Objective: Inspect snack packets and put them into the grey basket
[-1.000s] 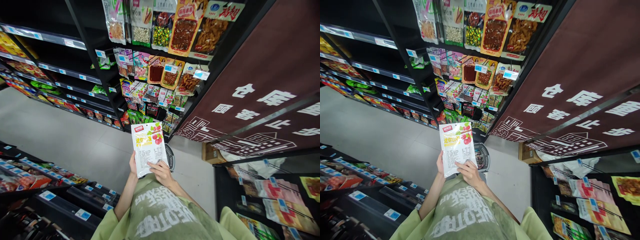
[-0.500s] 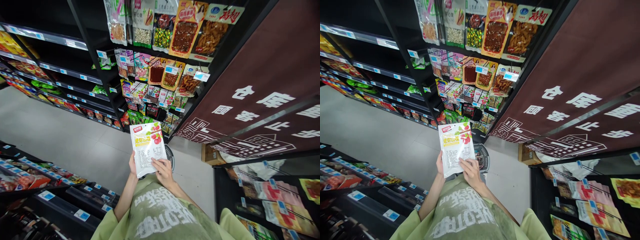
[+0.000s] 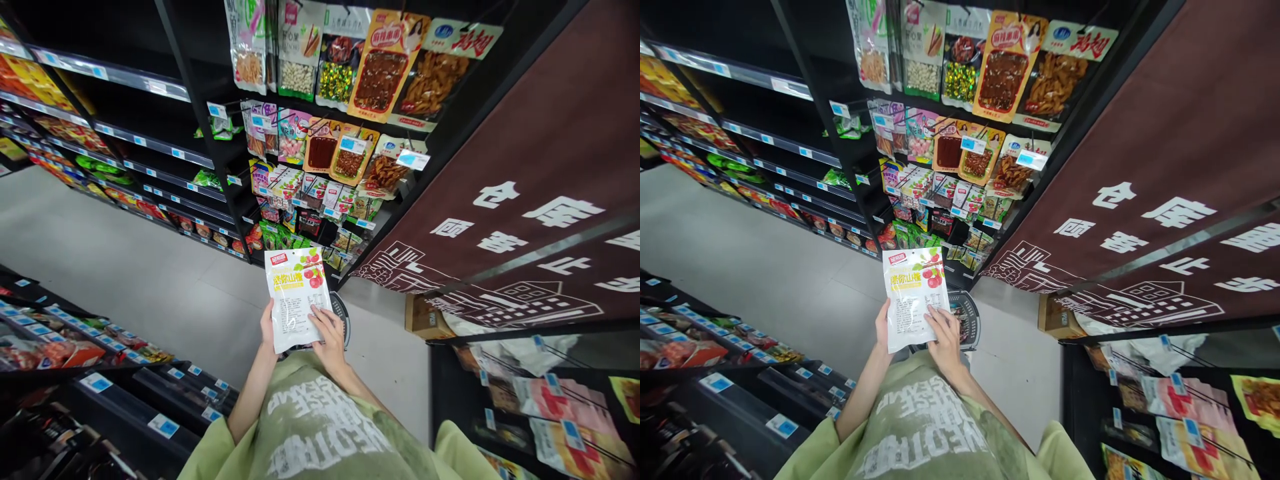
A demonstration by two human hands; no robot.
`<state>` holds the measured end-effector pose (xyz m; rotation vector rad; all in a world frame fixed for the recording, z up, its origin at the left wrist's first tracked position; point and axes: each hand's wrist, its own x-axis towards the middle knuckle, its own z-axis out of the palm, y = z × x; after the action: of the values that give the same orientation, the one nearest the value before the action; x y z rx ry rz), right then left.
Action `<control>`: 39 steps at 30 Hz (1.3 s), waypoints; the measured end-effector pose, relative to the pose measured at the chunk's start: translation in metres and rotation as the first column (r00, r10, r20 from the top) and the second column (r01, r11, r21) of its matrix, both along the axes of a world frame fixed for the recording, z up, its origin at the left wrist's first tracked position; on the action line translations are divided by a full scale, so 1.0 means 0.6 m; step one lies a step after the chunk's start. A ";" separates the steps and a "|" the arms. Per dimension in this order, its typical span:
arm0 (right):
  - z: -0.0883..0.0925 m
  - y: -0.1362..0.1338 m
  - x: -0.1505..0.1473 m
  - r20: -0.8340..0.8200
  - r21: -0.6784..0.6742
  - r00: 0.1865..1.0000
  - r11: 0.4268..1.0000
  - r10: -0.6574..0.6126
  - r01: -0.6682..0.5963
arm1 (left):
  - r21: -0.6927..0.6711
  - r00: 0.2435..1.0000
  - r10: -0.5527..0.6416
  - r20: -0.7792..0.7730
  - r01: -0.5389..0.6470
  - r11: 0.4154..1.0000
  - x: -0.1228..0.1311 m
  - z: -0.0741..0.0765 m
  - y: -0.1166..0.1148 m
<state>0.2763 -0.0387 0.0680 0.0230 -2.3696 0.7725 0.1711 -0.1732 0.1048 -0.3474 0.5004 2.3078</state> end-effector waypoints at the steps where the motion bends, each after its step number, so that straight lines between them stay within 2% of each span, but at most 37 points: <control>1: 0.001 -0.002 -0.003 0.004 -0.009 1.000 1.000 -0.001 0.001 | -0.014 1.000 0.010 0.011 -0.010 1.000 -0.002 0.002 0.000; 6: 0.000 -0.004 -0.018 0.026 -0.052 0.999 0.998 0.047 -0.046 | -0.074 0.999 0.051 0.008 -0.050 0.996 -0.011 0.005 -0.006; 13: -0.012 0.000 -0.037 0.184 -0.079 0.968 0.984 0.169 -0.157 | -0.115 0.988 0.143 0.059 -0.136 0.984 -0.025 -0.015 -0.023; 18: -0.005 0.006 -0.054 0.225 -0.142 0.935 0.959 0.273 -0.245 | -0.141 0.977 0.197 0.075 -0.186 0.972 -0.023 -0.003 -0.031; 21: -0.001 0.015 -0.069 0.205 -0.185 0.915 0.932 0.346 -0.311 | -0.155 0.974 0.228 0.013 -0.223 0.962 -0.020 0.001 -0.035; 24: -0.006 0.022 -0.087 0.199 -0.292 0.897 0.898 0.394 -0.329 | -0.103 0.975 0.197 -0.098 -0.207 0.973 -0.025 -0.009 -0.046; 26: -0.011 0.023 -0.101 0.230 -0.459 0.912 0.864 0.341 -0.208 | -0.086 0.978 0.153 -0.143 -0.167 0.982 -0.031 -0.017 -0.057; 27: -0.014 0.023 -0.108 0.254 -0.560 0.922 0.821 0.293 -0.107 | -0.091 0.978 0.137 -0.156 -0.153 0.984 -0.034 -0.020 -0.062; 28: -0.016 0.022 -0.114 0.282 -0.661 0.926 0.751 0.249 -0.001 | -0.102 0.978 0.125 -0.168 -0.144 0.984 -0.037 -0.022 -0.066; 29: -0.018 0.021 -0.119 0.302 -0.754 0.928 0.650 0.217 0.093 | -0.115 0.977 0.114 -0.180 -0.136 0.984 -0.040 -0.022 -0.069; 31: -0.020 0.019 -0.128 0.300 -0.899 0.932 0.388 0.203 0.204 | -0.154 0.976 0.084 -0.202 -0.116 0.981 -0.047 -0.020 -0.069; 33: -0.025 0.019 -0.135 0.259 -0.964 0.940 0.120 0.222 0.237 | -0.227 0.976 0.041 -0.214 -0.091 0.970 -0.053 -0.020 -0.062; 35: -0.036 0.023 -0.142 0.218 -0.967 0.948 -0.084 0.232 0.242 | -0.336 0.978 0.011 -0.209 -0.082 0.938 -0.060 -0.026 -0.052; 37: -0.052 0.030 -0.148 0.198 -0.948 0.954 -0.204 0.226 0.245 | -0.449 0.981 0.008 -0.192 -0.095 0.889 -0.067 -0.039 -0.041; 39: -0.068 0.038 -0.153 0.188 -0.929 0.956 -0.276 0.224 0.247 | -0.537 0.984 0.019 -0.176 -0.112 0.836 -0.073 -0.053 -0.032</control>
<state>0.1846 -0.0160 0.0272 -0.9123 -1.0220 2.6859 0.1273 -0.1927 0.0730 -0.4506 1.2606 2.2315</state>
